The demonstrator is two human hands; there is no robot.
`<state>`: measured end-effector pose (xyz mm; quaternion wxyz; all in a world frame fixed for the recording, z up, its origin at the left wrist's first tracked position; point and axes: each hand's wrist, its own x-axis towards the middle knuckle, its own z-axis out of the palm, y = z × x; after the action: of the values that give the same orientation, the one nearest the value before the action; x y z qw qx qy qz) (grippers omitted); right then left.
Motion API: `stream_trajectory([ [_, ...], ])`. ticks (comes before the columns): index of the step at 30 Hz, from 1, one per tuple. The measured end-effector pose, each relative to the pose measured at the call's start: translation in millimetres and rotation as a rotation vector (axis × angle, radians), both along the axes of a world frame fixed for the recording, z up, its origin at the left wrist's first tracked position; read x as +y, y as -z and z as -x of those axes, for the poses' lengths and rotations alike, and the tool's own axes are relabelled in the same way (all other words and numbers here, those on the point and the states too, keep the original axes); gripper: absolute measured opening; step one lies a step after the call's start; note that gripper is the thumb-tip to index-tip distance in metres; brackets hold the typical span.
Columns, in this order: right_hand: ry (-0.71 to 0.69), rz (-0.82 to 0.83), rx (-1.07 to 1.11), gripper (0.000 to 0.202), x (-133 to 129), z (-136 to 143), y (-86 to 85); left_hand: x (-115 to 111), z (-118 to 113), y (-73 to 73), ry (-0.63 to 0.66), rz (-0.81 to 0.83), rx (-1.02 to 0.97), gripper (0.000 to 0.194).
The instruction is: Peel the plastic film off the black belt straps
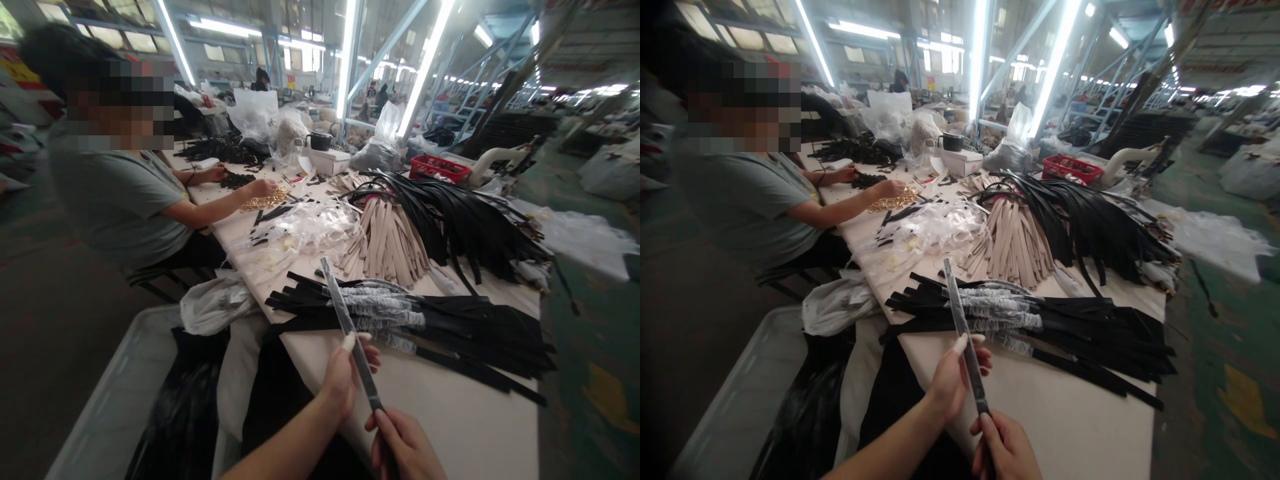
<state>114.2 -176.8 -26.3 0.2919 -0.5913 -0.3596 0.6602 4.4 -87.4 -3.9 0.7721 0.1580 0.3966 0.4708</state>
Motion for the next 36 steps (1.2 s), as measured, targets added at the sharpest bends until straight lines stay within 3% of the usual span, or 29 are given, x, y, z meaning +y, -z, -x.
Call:
stream_trajectory([
  [3, 0.037, -0.001, -0.001, 0.074, 2.4, 7.1, -3.0, 5.1, -4.7, -2.7, -0.065, -0.049, 0.078, 0.036],
  [7, 0.033, -0.177, -0.103, 0.064, 6.8, 7.5, -10.8, -32.9, -17.2, 7.3, -0.032, 0.012, 0.093, 0.033],
  [9, -0.028, -0.197, -0.125, 0.063, 3.7, 4.5, -8.8, -38.5, -14.4, 7.8, -0.018, 0.074, 0.069, 0.033],
  [12, -0.11, -0.105, -0.079, 0.068, -6.5, 1.5, 0.7, -18.9, -1.4, -2.5, -0.069, 0.078, 0.058, 0.04],
  [14, -0.105, -0.084, -0.064, 0.069, -12.2, 1.7, 6.5, -5.4, 3.7, -10.8, -0.069, 0.039, 0.061, 0.044],
  [16, -0.058, -0.079, -0.074, 0.071, -14.4, 2.8, 9.3, -6.7, 0.8, -13.8, -0.038, 0.023, 0.081, 0.044],
  [22, 0.058, -0.213, -0.157, 0.067, -12.8, 2.1, 13.5, -56.6, -19.2, 5.9, 0.054, 0.061, 0.105, 0.042],
  [25, 0.047, -0.126, -0.11, 0.069, -16.9, 1.7, 19.0, -41.2, -9.9, 3.0, 0.099, 0.08, 0.083, 0.039],
  [29, 0.04, -0.057, -0.086, 0.07, -17.0, 3.7, 18.3, -5.6, 1.5, -7.6, 0.022, -0.028, 0.096, 0.041],
  [31, 0.041, -0.06, -0.07, 0.068, -12.4, 4.2, 13.8, -7.7, -0.8, -4.2, 0.015, -0.046, 0.168, 0.035],
  [34, 0.023, -0.103, -0.055, 0.062, -6.0, 2.5, 8.5, -29.2, -7.5, 9.7, 0.037, 0.005, 0.207, 0.028],
  [36, -0.054, -0.131, -0.067, 0.061, -4.9, 0.5, 7.8, -39.5, -8.7, 17.2, 0.002, 0.065, 0.187, 0.028],
])
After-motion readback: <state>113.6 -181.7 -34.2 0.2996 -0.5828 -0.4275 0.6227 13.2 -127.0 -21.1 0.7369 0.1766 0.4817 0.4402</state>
